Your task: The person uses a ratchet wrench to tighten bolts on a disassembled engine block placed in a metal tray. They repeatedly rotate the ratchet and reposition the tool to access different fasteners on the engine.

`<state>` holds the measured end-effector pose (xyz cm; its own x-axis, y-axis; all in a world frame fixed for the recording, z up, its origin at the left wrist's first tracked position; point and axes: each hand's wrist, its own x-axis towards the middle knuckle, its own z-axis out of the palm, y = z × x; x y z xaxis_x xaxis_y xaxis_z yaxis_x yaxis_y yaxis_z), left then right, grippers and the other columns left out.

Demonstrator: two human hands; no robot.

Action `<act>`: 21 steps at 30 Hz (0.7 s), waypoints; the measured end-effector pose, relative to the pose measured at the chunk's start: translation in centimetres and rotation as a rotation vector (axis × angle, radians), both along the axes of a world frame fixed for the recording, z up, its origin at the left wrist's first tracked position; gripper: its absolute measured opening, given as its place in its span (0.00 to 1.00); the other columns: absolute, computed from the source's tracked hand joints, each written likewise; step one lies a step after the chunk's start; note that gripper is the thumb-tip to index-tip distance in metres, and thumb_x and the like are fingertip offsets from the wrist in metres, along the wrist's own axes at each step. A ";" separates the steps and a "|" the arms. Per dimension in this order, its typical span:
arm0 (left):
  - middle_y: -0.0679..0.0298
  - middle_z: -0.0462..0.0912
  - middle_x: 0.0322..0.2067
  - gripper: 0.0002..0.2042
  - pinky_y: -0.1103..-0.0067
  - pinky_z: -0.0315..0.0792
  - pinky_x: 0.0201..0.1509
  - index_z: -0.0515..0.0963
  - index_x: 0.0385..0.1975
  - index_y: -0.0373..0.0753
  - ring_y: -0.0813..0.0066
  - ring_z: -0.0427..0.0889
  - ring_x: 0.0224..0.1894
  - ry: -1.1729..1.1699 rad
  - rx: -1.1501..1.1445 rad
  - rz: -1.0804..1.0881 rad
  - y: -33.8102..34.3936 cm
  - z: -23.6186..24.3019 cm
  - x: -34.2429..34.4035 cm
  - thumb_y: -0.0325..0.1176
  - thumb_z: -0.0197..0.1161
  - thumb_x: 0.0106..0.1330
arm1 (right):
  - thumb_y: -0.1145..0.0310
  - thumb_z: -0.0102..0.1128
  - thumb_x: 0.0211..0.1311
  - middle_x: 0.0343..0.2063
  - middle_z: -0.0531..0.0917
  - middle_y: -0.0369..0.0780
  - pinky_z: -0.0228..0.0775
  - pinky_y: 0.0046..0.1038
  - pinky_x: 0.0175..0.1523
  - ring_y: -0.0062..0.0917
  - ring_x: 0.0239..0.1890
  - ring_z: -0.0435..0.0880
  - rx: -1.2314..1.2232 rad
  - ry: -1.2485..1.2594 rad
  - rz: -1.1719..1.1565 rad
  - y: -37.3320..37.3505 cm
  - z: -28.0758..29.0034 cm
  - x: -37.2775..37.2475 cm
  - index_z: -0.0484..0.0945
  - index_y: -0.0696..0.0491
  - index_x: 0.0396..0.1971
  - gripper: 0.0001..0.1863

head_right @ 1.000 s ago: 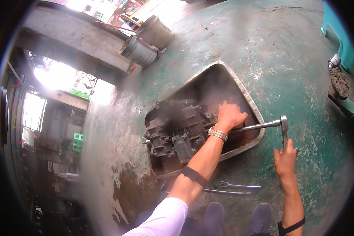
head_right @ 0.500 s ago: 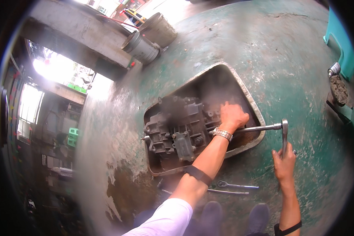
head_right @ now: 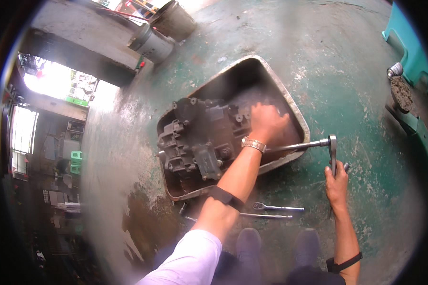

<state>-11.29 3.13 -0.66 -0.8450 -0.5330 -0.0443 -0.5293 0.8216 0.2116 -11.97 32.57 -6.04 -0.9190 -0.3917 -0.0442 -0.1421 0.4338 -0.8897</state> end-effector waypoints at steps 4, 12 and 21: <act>0.48 0.81 0.42 0.22 0.61 0.63 0.60 0.81 0.37 0.32 0.49 0.75 0.51 0.347 0.004 -0.023 -0.2 -0.7 0.7 0.47 0.65 0.54 | 0.68 0.60 0.62 0.19 0.74 0.37 0.64 0.27 0.29 0.20 0.22 0.70 -0.026 -0.040 -0.001 0.7 0.7 0.4 0.76 0.60 0.42 0.13; 0.51 0.76 0.38 0.16 0.62 0.69 0.50 0.75 0.39 0.32 0.52 0.74 0.44 0.688 0.128 -0.249 9.3 -0.7 3.6 0.29 0.67 0.52 | 0.68 0.59 0.65 0.20 0.72 0.30 0.57 0.19 0.23 0.11 0.20 0.66 -0.075 -0.163 -0.017 0.6 0.4 0.5 0.76 0.58 0.41 0.10; 0.53 0.74 0.37 0.19 0.64 0.73 0.44 0.74 0.37 0.36 0.54 0.76 0.43 0.402 0.229 -0.205 11.0 -2.8 4.1 0.28 0.74 0.45 | 0.72 0.59 0.64 0.24 0.72 0.29 0.59 0.18 0.28 0.11 0.25 0.67 -0.177 -0.346 -0.012 2.2 0.4 1.4 0.75 0.58 0.39 0.07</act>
